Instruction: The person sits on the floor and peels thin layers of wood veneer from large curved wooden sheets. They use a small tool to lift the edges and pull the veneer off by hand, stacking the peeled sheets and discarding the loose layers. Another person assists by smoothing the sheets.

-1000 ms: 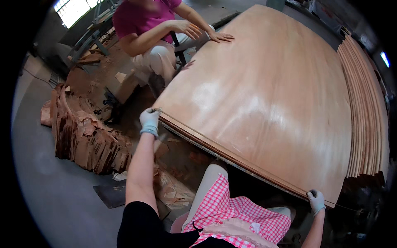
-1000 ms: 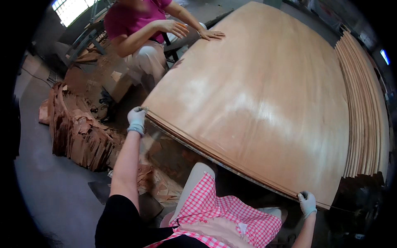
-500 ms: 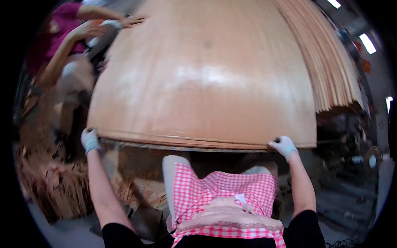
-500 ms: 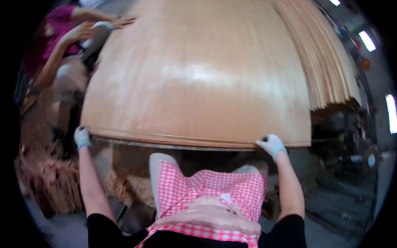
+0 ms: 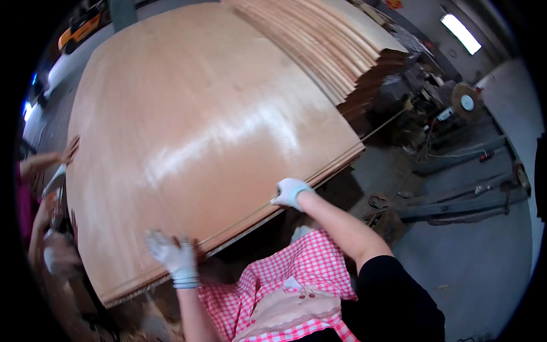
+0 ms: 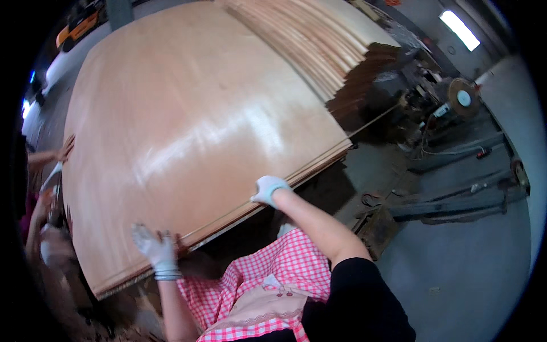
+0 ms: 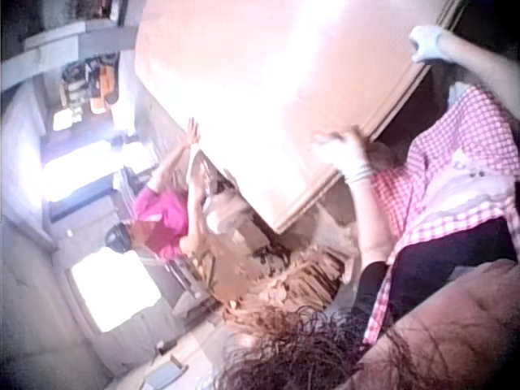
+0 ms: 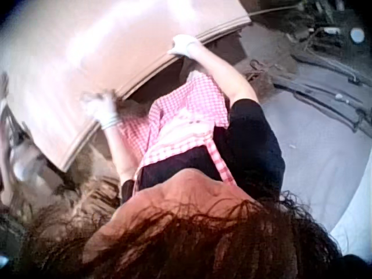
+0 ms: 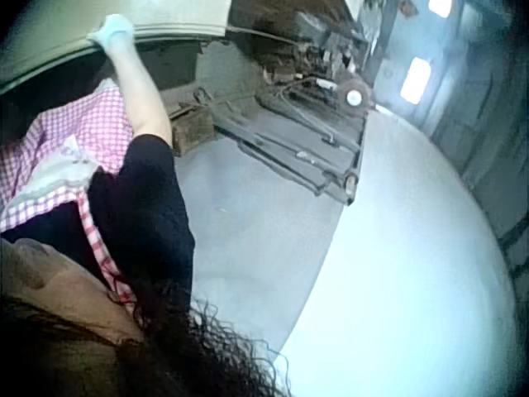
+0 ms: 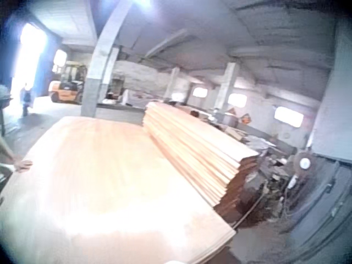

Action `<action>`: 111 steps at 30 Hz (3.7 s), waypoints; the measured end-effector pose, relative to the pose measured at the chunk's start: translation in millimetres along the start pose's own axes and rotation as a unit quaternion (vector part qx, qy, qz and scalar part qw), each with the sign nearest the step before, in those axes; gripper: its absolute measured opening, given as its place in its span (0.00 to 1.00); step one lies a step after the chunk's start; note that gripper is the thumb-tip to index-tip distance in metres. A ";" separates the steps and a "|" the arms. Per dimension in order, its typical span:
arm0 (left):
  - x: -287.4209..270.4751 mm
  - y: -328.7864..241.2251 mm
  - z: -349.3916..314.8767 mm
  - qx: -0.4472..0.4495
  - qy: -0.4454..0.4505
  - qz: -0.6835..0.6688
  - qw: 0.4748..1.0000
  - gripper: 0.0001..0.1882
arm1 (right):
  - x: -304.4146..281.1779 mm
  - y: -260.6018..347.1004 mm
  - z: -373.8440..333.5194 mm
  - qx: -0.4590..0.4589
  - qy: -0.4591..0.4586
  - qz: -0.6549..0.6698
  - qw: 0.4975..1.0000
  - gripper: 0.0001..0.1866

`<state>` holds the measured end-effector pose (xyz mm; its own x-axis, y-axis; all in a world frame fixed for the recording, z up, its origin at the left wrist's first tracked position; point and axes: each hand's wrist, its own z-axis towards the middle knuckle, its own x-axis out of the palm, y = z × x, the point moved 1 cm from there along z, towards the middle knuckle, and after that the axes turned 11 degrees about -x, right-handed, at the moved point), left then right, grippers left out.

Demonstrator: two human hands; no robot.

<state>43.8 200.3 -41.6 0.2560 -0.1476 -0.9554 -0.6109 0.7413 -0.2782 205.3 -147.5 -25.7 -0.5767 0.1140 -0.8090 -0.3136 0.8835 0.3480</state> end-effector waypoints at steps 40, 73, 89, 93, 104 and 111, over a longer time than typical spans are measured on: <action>37.6 -74.0 -21.8 0.005 0.126 0.036 0.991 0.58 | 71.6 -224.6 -90.3 0.079 -0.580 0.160 0.795 0.19; 77.0 -195.6 -52.5 0.194 0.112 -0.012 0.974 0.36 | 33.8 -44.0 38.2 -0.112 -0.235 -0.177 0.949 0.37; -7.3 90.0 22.4 -0.101 0.004 0.114 0.988 0.40 | 33.6 -53.5 34.7 -0.090 -0.208 -0.217 0.949 0.35; -20.1 140.1 40.3 -0.149 0.010 0.133 0.980 0.40 | 32.4 -56.6 34.6 -0.090 -0.207 -0.226 0.948 0.34; -48.2 284.5 85.4 -0.283 0.048 0.208 0.935 0.38 | 30.7 -55.9 28.1 -0.088 -0.217 -0.213 0.949 0.32; -59.0 359.6 108.8 -0.311 0.085 0.194 0.927 0.38 | 30.0 -66.6 27.9 -0.100 -0.221 -0.212 0.947 0.33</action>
<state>-109.5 546.8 -74.4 -0.1633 -0.0883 -0.9826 -0.9591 0.2476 0.1372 229.9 -190.3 -86.3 -0.0079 -0.0136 -0.9999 -0.6086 0.7935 -0.0060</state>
